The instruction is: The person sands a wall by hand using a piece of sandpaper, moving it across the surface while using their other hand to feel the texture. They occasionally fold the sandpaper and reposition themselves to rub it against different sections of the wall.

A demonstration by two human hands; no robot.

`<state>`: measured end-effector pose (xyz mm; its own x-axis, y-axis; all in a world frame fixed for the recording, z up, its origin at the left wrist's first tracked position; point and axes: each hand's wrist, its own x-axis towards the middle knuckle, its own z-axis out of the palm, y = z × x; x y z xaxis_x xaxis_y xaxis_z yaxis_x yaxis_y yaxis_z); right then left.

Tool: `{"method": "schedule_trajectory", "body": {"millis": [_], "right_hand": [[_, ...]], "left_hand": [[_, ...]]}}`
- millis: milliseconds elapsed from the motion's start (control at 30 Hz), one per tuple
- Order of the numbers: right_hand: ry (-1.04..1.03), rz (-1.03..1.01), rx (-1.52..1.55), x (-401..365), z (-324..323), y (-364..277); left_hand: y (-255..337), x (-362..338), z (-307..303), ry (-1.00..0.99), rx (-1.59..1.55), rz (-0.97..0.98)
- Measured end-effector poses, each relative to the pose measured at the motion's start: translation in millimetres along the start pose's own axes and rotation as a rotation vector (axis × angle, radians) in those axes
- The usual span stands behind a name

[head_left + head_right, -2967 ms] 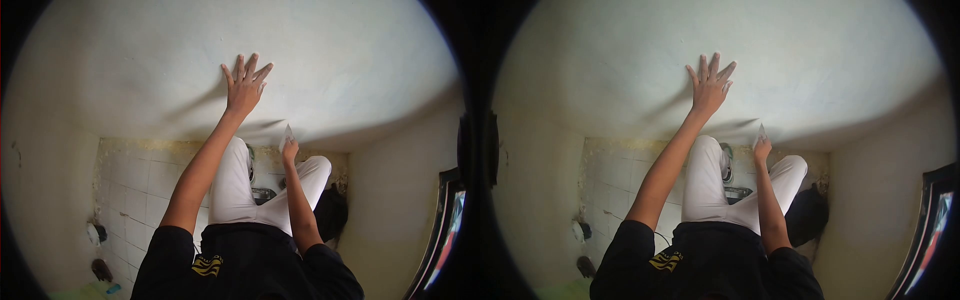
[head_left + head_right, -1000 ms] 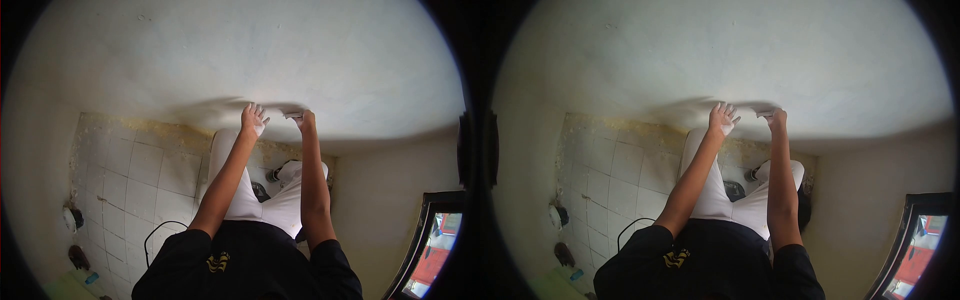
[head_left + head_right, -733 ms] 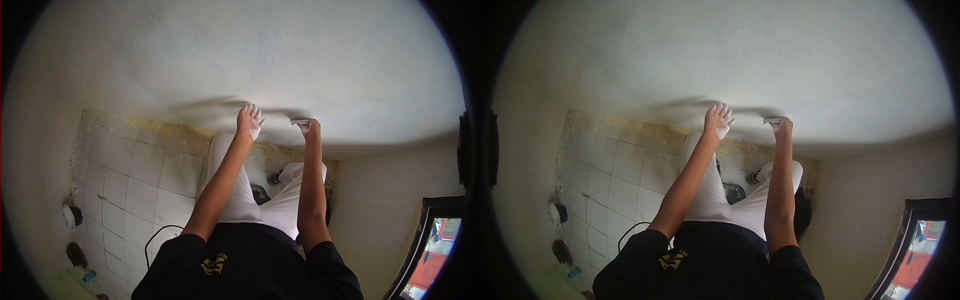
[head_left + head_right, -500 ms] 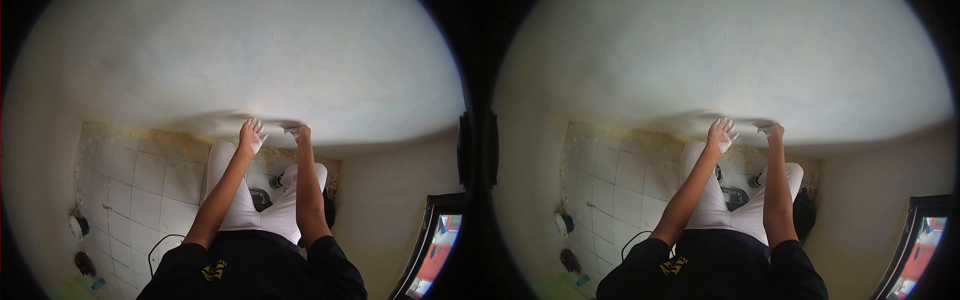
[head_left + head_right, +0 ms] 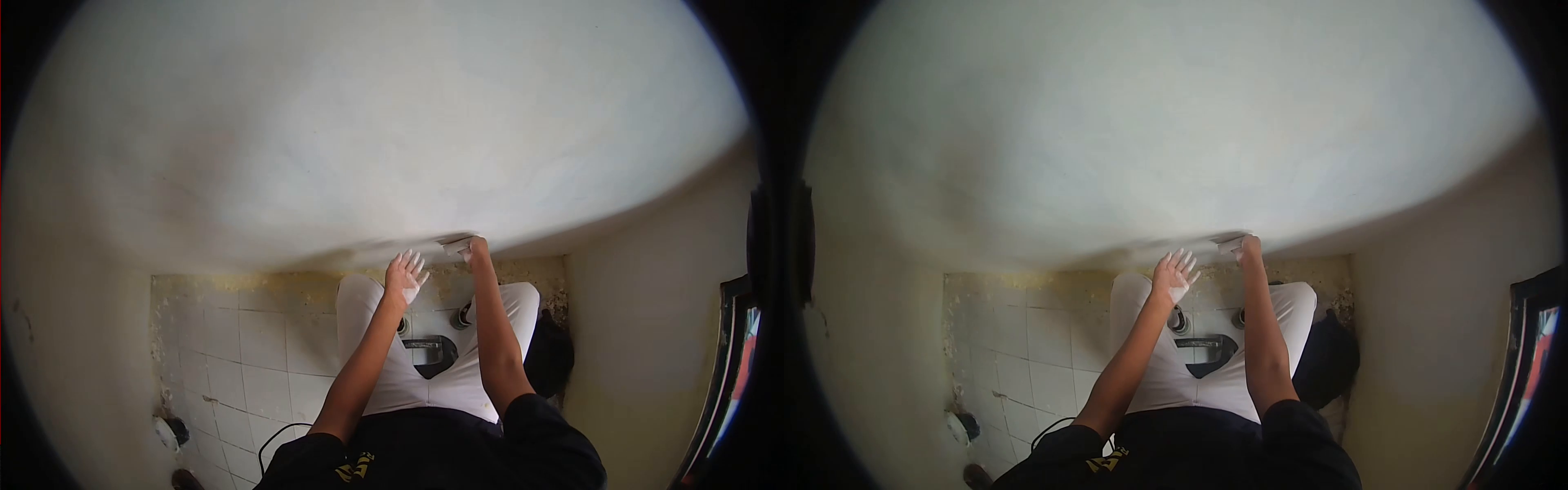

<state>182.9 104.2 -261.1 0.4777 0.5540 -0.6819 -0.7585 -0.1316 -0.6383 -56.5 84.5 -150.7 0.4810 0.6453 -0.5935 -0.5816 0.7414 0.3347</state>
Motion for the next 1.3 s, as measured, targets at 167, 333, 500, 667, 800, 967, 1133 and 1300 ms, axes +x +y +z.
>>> {"method": "schedule_trajectory", "body": {"millis": [167,333,500,667,800,967,1133,1300], "right_hand": [[-0.118,-0.042,0.041,-72.3,21.3,-51.1],[-0.11,-0.173,-0.149,-79.4,29.9,-43.5],[-0.072,-0.198,-0.262,-49.5,22.2,-24.2],[-0.058,-0.133,-0.082,-70.2,41.7,-19.8],[-0.442,-0.246,0.112,-144.6,41.0,-65.9],[-0.592,-0.243,0.032,-247.7,34.8,-100.2],[-0.631,-0.192,-0.094,-285.1,33.6,-89.0],[-0.641,-0.162,-0.219,-279.5,25.9,-74.6]], "left_hand": [[-9.5,13.6,-9.3,0.024,0.05,-0.027],[-30.3,21.0,-3.8,0.068,0.012,-0.064],[-38.0,33.8,7.3,0.078,0.016,-0.073],[-22.7,12.4,28.1,0.032,0.093,-0.04],[-14.3,-15.4,40.4,0.001,0.076,0.046],[3.0,-51.2,56.1,-0.212,0.061,0.042],[25.3,-91.1,77.6,-0.386,0.129,-0.016],[40.1,-117.3,76.6,-0.42,-0.01,-0.092]]}}
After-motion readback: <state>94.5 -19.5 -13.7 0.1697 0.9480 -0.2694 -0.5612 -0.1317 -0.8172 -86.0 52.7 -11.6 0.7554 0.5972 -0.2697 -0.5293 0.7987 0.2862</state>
